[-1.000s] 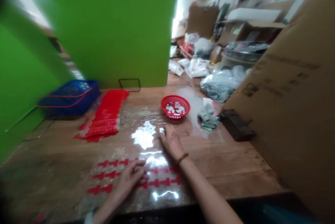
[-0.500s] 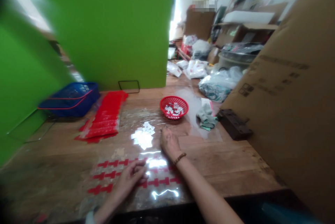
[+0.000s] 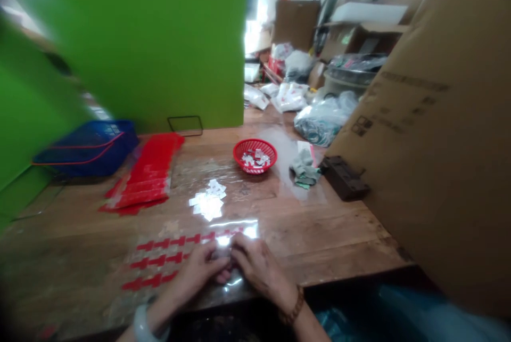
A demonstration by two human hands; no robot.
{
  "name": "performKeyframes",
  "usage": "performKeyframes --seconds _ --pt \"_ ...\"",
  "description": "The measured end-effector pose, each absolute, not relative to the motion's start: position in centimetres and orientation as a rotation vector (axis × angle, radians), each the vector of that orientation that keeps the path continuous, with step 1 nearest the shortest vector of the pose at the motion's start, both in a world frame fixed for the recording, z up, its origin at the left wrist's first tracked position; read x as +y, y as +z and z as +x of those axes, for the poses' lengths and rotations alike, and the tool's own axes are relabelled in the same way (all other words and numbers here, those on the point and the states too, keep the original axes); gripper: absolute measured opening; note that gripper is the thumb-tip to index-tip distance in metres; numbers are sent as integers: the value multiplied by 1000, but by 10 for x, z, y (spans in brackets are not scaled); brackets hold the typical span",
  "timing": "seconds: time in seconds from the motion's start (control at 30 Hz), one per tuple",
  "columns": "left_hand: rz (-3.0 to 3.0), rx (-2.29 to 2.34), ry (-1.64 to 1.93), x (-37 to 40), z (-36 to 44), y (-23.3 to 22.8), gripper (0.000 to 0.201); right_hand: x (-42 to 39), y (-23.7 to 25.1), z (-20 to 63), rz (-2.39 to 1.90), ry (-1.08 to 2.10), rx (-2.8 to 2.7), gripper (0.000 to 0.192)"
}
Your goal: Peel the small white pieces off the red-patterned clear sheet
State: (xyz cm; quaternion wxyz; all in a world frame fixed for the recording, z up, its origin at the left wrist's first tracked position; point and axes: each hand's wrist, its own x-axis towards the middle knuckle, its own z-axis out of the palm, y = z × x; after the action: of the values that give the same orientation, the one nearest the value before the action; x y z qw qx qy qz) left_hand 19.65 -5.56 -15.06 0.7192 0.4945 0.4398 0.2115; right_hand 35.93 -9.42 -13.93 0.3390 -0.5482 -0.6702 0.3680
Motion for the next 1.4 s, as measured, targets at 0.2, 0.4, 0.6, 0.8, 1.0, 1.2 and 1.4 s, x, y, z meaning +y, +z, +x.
performKeyframes --seconds 0.2,0.4,0.6,0.8,1.0,1.2,1.4 --pt "1081 1007 496 -58 208 -147 18 -110 -161 385 -1689 653 -1514 11" --pt "961 989 554 -50 224 -154 26 -115 -168 391 -1784 554 -1629 19" --pt "941 987 630 -43 240 -157 22 -111 -177 387 -1823 482 -1641 17" --pt "956 1001 648 -43 249 -169 23 -106 -173 390 -1856 547 -1649 13" --pt "935 1012 657 -44 250 -173 29 -111 -171 380 -1846 472 -1627 15" --pt "919 1021 654 -44 251 -172 28 -115 -176 372 -1837 410 -1605 21" --pt "914 1035 660 -45 252 -176 32 -113 -183 369 -1788 356 -1577 21"
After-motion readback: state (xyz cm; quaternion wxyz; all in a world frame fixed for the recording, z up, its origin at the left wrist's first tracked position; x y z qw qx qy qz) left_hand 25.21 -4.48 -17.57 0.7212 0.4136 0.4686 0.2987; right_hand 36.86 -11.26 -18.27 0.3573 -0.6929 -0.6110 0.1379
